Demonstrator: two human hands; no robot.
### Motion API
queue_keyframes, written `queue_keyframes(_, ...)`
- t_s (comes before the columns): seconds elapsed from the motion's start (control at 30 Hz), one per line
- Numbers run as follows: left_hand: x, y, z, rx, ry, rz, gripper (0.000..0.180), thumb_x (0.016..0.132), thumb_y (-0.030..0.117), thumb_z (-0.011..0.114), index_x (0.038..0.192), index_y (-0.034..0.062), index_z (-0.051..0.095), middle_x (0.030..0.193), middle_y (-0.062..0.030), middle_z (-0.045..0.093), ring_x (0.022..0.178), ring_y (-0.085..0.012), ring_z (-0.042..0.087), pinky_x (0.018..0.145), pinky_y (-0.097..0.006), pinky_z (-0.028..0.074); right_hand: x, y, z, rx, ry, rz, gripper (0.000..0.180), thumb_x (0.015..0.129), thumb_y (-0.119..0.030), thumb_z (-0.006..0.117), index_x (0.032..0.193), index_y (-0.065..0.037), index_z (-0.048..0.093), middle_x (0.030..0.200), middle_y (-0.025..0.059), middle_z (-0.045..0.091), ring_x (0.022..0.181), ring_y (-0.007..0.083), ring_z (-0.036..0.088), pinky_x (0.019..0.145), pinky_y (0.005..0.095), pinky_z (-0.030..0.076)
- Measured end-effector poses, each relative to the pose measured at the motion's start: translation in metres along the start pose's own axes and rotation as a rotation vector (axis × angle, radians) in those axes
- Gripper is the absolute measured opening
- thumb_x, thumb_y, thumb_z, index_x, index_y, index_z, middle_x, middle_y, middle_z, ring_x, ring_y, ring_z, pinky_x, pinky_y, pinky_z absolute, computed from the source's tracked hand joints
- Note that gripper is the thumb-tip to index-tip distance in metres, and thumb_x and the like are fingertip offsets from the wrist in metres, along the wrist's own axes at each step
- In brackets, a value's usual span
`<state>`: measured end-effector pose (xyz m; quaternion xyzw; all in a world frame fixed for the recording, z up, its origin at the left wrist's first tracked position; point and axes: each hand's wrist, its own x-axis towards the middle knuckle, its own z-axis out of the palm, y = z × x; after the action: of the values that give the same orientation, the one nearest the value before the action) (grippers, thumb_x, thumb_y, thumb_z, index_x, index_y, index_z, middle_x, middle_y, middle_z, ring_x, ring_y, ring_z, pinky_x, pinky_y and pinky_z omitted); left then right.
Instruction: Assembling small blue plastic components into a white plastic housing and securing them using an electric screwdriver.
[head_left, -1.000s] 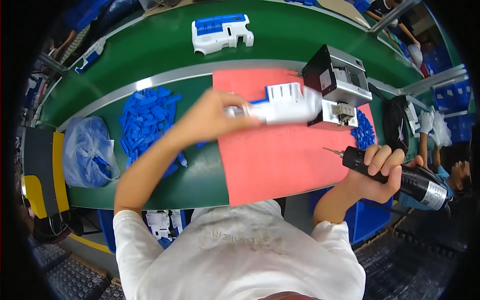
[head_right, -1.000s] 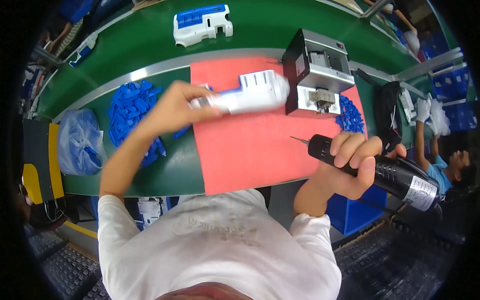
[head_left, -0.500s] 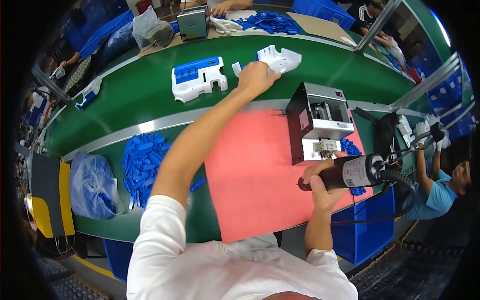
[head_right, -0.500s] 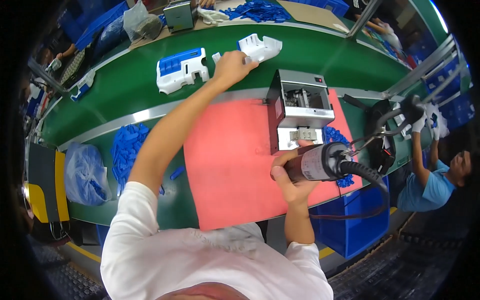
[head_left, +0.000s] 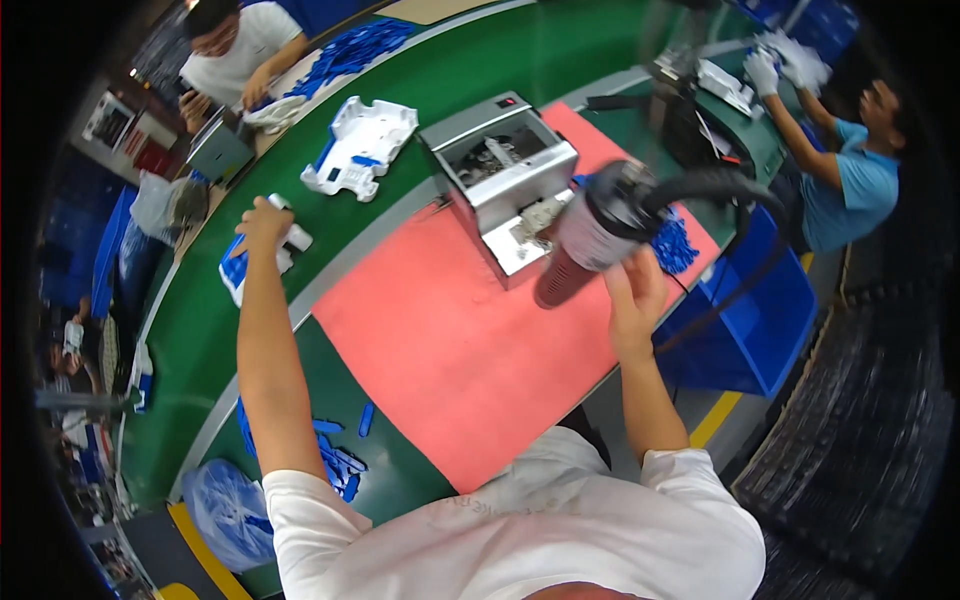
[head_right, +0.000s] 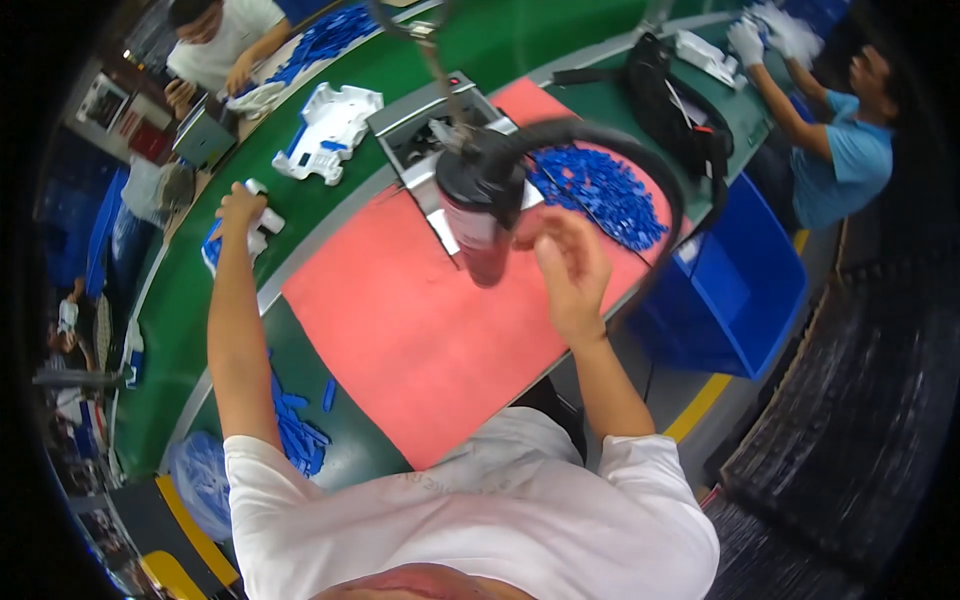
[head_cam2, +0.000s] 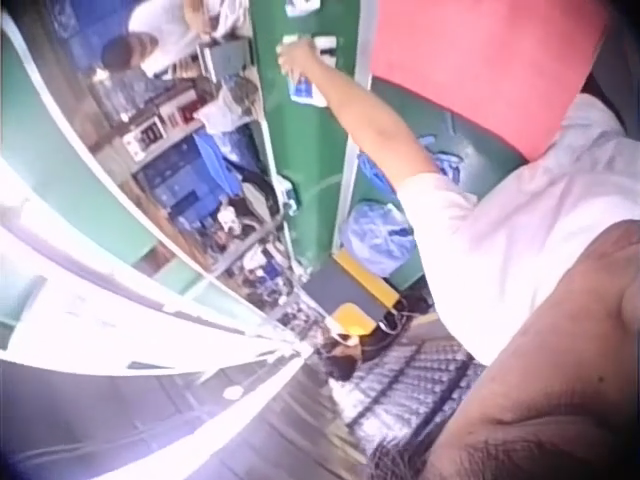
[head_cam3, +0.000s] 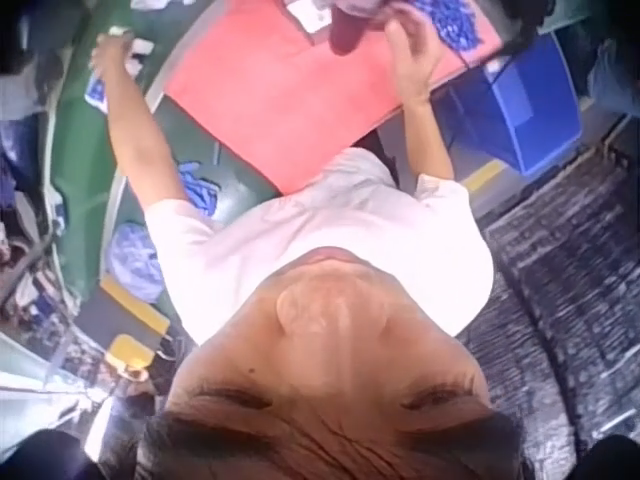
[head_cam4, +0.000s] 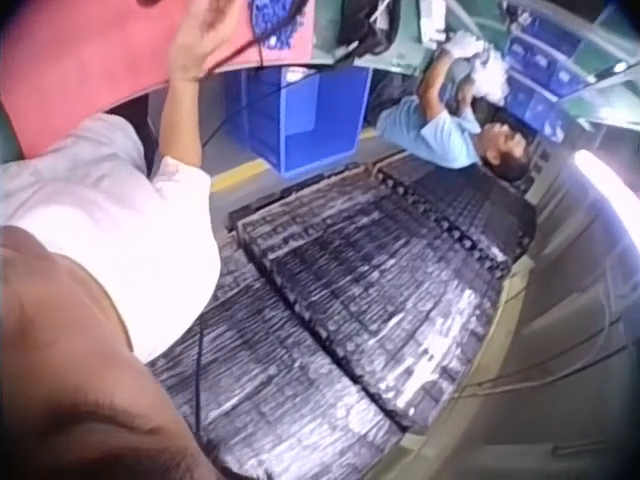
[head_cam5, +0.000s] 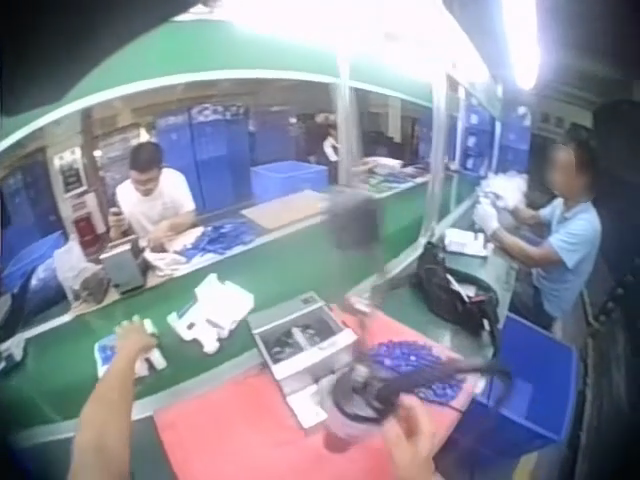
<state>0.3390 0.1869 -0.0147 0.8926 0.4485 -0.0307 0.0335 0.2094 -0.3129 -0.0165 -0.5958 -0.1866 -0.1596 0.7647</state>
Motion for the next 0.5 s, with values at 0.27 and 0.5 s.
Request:
queue_keyframes(0.27, 0.071, -0.148, -0.11, -0.444, -0.199, 0.383, 0.067, 0.066, -0.002, 0.047, 0.132, 0.0088, 0.053, 0.087, -0.0072, 0.062, 0.071, -0.019, 0.059, 0.062, -0.032, 0.049, 0.038, 0.02, -0.063, -1.037, -0.097, -0.05, 0.016, 0.081, -0.001, 0.064, 0.098, 0.0, 0.065, 0.084, 0.0129, 0.066, 0.069, 0.0247, 0.065, 0.063, 0.0318, 0.051)
queue_keyframes(0.5, -0.107, -0.235, -0.079, -1.382, -0.312, 0.294, 0.06, 0.07, 0.004, 0.056, 0.129, -0.0072, 0.049, 0.119, -0.0152, 0.059, 0.103, -0.0258, 0.062, 0.095, -0.036, 0.05, 0.057, 0.04, -0.054, -1.301, -0.411, -0.068, 0.023, 0.078, 0.003, 0.053, 0.099, 0.004, 0.064, 0.096, 0.0238, 0.062, 0.088, 0.0428, 0.061, 0.077, 0.0485, 0.05)
